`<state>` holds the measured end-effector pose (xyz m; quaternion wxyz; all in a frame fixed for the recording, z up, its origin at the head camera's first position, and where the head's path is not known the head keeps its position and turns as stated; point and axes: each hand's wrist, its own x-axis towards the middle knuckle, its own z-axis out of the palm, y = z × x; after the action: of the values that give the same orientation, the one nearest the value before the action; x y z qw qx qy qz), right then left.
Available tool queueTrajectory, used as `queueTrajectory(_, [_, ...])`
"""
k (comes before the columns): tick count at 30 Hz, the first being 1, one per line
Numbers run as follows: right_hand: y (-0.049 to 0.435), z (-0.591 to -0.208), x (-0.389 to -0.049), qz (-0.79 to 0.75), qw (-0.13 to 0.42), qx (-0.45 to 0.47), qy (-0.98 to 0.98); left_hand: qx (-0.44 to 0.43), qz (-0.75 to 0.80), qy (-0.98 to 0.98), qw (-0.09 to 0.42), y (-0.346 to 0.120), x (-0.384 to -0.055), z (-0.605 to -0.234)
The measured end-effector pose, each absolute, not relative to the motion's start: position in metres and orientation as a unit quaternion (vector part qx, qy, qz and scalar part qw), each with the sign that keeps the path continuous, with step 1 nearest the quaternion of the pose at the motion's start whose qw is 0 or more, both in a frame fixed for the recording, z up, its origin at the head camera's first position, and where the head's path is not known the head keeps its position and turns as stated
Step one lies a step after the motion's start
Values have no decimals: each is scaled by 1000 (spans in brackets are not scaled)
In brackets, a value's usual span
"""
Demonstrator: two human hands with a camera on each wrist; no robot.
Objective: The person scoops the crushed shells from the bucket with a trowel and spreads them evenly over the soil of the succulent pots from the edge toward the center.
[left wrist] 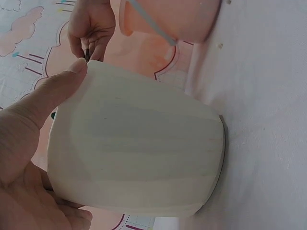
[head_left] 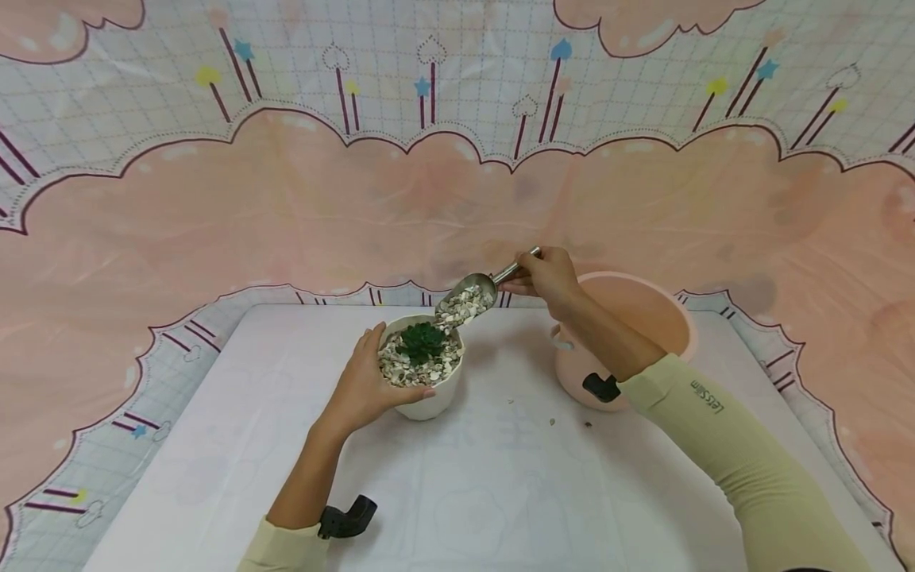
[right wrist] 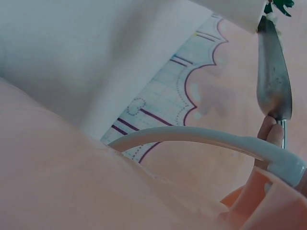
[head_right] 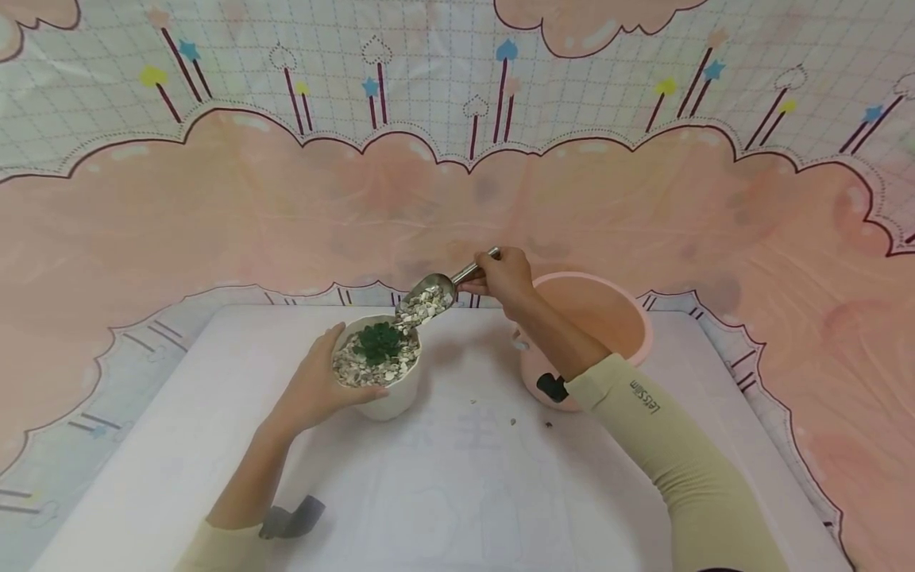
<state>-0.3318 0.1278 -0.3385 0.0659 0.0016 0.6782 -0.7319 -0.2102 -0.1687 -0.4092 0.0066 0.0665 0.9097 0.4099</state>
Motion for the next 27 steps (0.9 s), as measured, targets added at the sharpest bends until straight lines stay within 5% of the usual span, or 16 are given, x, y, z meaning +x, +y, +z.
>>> queueTrajectory(27, [128, -338, -334, -732, 67, 10, 678, 82, 441, 893, 34, -171, -211, -405])
